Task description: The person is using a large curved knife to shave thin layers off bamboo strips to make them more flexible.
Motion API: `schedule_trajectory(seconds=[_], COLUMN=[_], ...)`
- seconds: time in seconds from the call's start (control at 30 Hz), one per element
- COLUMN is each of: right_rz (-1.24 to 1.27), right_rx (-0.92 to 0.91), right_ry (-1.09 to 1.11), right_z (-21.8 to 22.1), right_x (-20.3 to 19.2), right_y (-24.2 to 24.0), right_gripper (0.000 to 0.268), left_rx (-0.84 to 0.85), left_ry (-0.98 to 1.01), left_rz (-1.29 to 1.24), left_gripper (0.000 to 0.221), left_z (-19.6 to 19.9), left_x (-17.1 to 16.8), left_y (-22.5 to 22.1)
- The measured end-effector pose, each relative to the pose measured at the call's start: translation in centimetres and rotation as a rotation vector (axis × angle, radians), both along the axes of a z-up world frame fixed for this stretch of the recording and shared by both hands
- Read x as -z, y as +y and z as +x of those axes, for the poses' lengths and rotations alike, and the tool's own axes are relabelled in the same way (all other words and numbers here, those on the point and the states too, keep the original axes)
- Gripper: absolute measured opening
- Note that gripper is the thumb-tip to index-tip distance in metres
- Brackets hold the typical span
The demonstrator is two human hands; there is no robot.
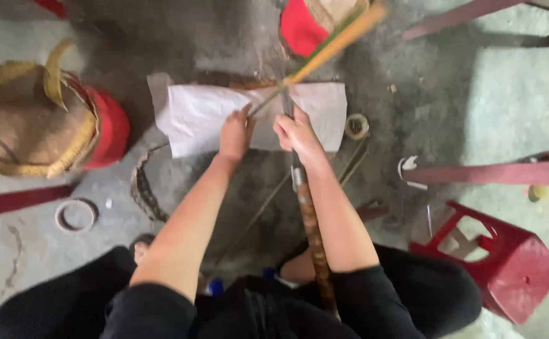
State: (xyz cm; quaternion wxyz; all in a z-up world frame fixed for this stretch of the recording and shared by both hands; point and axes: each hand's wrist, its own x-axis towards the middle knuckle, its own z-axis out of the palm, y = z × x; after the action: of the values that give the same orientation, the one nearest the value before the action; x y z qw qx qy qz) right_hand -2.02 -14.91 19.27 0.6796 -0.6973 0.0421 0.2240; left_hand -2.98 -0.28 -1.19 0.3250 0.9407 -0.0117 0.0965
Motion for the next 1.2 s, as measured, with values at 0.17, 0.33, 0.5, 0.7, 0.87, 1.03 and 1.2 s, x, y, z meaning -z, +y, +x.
schedule_trajectory(seconds=[0.17, 0.33, 0.5, 0.7, 0.87, 1.03, 1.2], right_rz=[0.134, 0.239, 0.488, 0.724, 0.781, 0.638, 0.473], right_rx=[0.051, -0.012, -0.107, -0.096, -0.090, -0.039, -0.021], right_ry=[0.032, 0.079, 0.100, 0.101, 0.144, -0.018, -0.104], right_z=[0.8, -3.1, -6.2, -10.2, -12.3, -12.7, -12.9], right_x=[0.4, -5.4, -7.0, -9.0, -10.2, -12.2, -11.4], right_y=[0.0, 1.0, -1.6, -2.6, -3.1, -2.4, -2.1], right_gripper=[0.019, 0.035, 0.039, 0.040, 0.035, 0.033, 0.036], left_rx=[-0.019, -0.081, -0.034, 0.026, 0.023, -0.092, -0.192], left_ry=[0.090, 0.036, -0.050, -0.205, -0.222, -0.218, -0.142], left_rz=[-0.437, -0.625, -0.753, -0.832, -0.894, -0.890, -0.909], left_gripper=[0.044, 0.037, 0.057, 0.055, 0.056, 0.055, 0.058], left_z=[-1.0, -0.5, -1.9, -4.7, -6.3, -8.3, -9.7], left_x=[-2.7, -10.5, -14.8, -20.0, -21.7, -21.9, -21.5], left_y=[0.4, 1.9, 1.2, -0.4, -1.0, -2.9, -3.3])
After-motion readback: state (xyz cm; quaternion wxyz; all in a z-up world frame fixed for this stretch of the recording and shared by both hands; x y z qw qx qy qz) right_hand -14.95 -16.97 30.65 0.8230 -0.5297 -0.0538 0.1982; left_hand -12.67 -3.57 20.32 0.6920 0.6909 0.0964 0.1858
